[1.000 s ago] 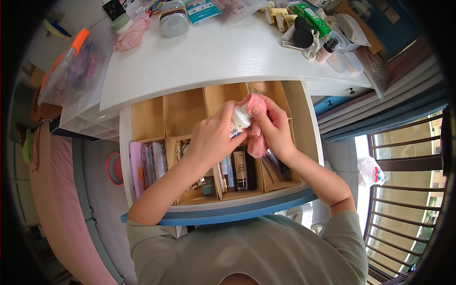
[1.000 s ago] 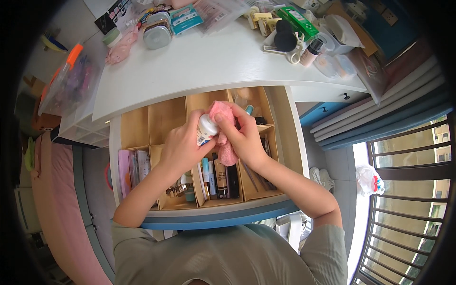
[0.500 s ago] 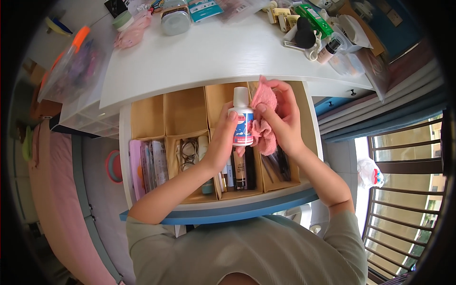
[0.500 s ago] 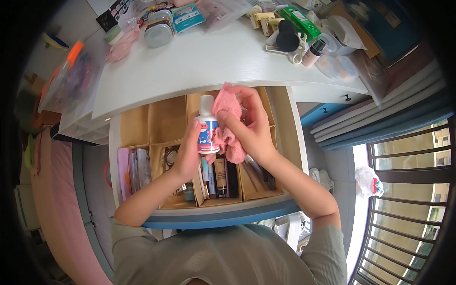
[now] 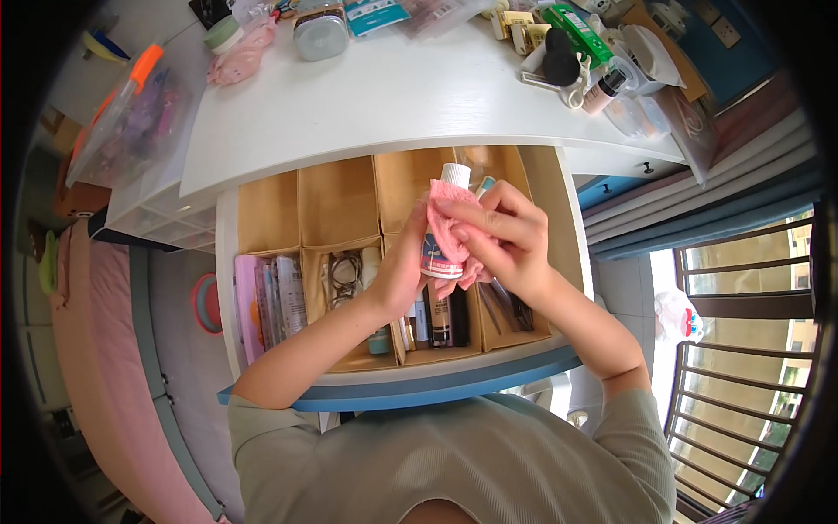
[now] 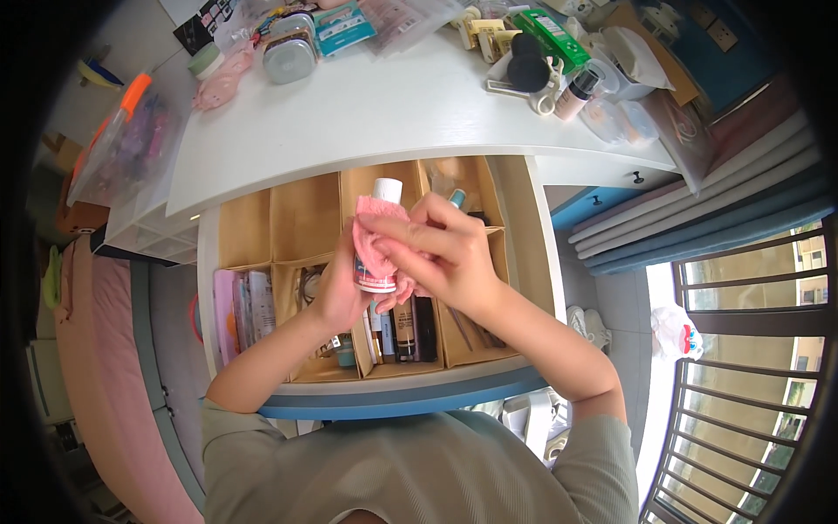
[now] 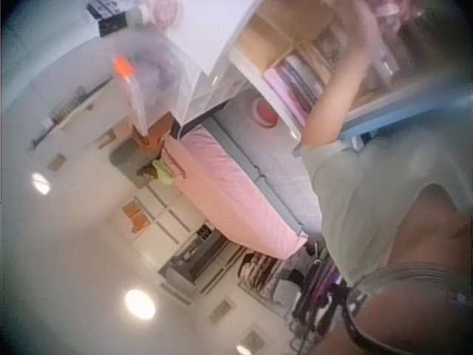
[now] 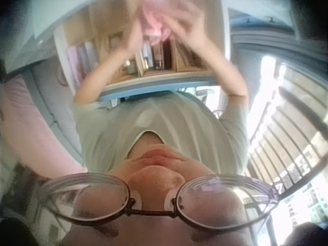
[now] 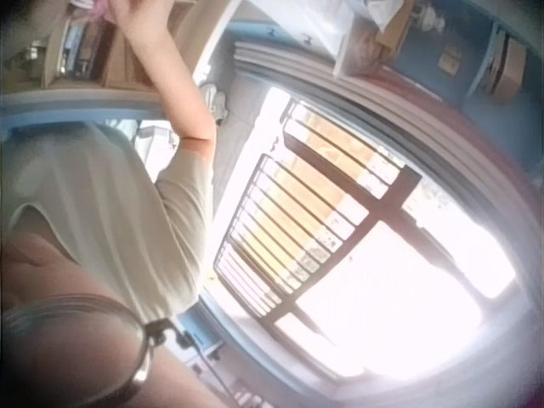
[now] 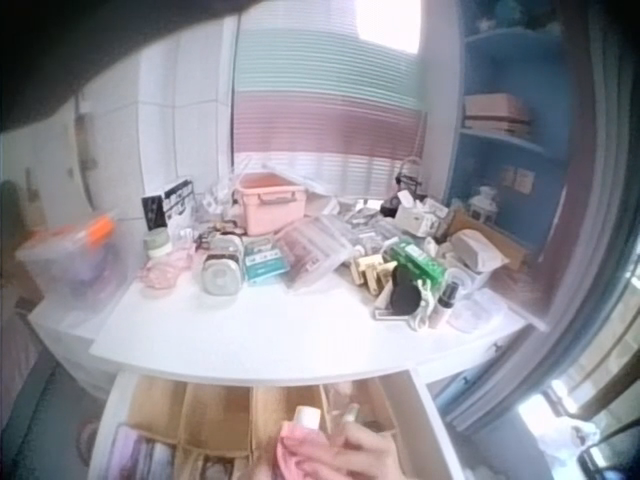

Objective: The person wipes various cosmetic containers, including a spray bottle, a pump bottle, and a compact case, using a pink cloth and then places them back into a desk drawer.

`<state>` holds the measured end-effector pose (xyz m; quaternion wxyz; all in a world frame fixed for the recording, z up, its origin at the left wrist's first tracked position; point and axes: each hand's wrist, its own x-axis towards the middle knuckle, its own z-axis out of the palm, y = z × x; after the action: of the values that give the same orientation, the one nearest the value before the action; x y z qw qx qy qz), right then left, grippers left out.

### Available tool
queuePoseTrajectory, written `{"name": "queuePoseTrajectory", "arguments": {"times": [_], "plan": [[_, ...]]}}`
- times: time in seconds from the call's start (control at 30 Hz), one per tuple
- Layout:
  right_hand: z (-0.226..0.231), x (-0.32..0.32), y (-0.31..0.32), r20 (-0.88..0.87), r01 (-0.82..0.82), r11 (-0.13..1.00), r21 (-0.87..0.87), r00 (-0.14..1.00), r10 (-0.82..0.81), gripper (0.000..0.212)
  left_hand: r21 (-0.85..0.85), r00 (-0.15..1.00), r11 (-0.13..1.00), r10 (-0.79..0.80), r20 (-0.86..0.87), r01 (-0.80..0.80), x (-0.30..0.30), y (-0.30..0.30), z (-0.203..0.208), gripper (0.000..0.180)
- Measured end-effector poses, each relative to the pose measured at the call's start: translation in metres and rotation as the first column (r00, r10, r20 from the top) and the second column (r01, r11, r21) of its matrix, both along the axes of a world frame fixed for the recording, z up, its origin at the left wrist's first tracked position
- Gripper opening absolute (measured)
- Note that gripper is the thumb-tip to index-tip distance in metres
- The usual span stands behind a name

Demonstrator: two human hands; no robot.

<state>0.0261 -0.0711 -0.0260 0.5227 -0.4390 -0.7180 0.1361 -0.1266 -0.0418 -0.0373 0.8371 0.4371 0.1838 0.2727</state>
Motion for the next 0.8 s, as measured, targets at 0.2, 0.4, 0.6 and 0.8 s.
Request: {"name": "queuePoseTrajectory", "arguments": {"times": [0.2,0.4,0.6,0.8], "plan": [[0.007,0.002,-0.004,0.282,-0.160,0.977,0.139,0.952,0.116,0.033,-0.194,0.917,0.897,0.383,-0.109,-0.398,0.006,-0.004,0.004,0.066],[-0.001,0.003,0.001,0.171,-0.062,0.982,0.177,0.985,0.031,0.033,-0.270,0.992,0.958,-0.073,0.098,0.097,-0.003,0.006,-0.003,0.070],[-0.003,0.002,-0.003,0.354,-0.116,0.967,0.227,0.935,0.029,0.029,0.262,0.984,0.961,0.127,-0.122,-0.091,-0.005,0.009,-0.028,0.049],[0.000,-0.003,0.002,0.079,0.001,1.000,-0.008,0.997,-0.001,0.029,0.355,0.931,0.923,0.252,-0.262,-0.150,-0.004,0.015,-0.035,0.050]]}}
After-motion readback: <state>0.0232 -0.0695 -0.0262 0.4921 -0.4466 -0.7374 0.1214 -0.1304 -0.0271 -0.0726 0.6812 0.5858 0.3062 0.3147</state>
